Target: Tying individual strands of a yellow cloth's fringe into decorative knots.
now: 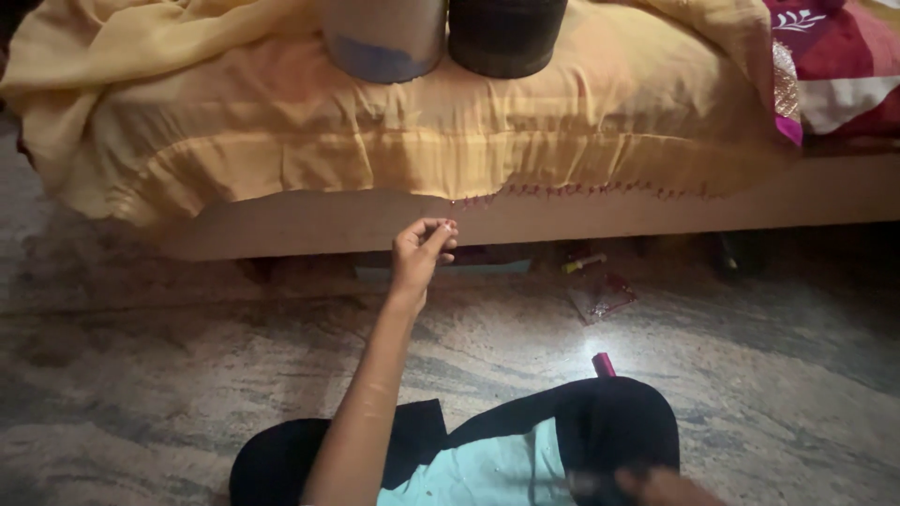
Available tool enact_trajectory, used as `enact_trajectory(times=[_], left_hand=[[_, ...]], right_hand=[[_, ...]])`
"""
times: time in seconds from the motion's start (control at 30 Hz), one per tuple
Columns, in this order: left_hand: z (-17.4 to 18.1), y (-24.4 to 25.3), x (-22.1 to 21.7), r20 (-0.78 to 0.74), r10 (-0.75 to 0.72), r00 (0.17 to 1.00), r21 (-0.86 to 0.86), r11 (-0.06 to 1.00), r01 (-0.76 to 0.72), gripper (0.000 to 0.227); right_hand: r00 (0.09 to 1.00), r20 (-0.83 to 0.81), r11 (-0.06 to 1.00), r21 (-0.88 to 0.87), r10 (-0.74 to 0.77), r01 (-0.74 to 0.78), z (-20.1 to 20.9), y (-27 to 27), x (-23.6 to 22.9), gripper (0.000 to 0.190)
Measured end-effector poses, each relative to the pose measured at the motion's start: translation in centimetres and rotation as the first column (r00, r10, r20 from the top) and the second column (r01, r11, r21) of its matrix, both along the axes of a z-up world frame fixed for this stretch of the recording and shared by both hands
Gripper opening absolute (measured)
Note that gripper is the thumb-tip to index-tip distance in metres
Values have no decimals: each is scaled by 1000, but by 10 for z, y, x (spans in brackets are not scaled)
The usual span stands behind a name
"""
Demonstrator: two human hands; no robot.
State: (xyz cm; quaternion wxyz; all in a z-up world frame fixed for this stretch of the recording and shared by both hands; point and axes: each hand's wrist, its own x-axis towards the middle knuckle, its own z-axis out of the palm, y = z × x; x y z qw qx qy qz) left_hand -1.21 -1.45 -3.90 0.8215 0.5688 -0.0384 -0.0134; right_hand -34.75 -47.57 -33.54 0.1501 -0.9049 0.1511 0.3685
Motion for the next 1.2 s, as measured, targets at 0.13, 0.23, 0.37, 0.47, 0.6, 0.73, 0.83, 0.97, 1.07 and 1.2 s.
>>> enact_trajectory(times=[0.13, 0.23, 0.37, 0.47, 0.6, 0.73, 0.83, 0.97, 1.07, 1.2], left_hand=[[11, 0, -7, 34, 15, 999, 21, 1000, -16, 12], [20, 0, -12, 8, 48, 999, 39, 998, -48, 11], [21, 4, -10, 14, 84, 996, 58, 995, -85, 10], [18, 4, -7, 39, 91, 995, 84, 992, -94, 11], [4, 4, 2, 51, 98, 994, 66, 993, -101, 10], [10, 4, -2, 61, 131, 990, 73, 988, -135, 8], [6, 6, -1, 63, 120, 991, 74, 989, -125, 8], [9, 5, 1, 47, 104, 993, 29, 994, -106, 7], [7, 3, 2, 41, 117, 992, 14, 993, -118, 6], [10, 0, 0, 34, 125, 992, 20, 992, -125, 5]], right_hand=[[971, 136, 938, 264, 195, -225, 300, 127, 89, 34], [960, 278, 945, 322, -33, -61, 331, 132, 138, 36], [897, 439, 967, 203, 53, -156, 363, 147, 177, 47], [850, 504, 968, 99, 152, -232, 368, 152, 193, 54], [725, 631, 932, 12, 275, -363, 368, 157, 208, 60], [794, 567, 955, 46, 217, -294, 387, 171, 212, 57], [800, 547, 950, 23, 249, -311, 396, 176, 216, 51], [817, 528, 950, 54, 233, -306, 388, 166, 224, 47], [789, 552, 938, 34, 271, -346, 388, 163, 226, 47], [823, 495, 948, -2, 278, -319, 394, 165, 226, 44]])
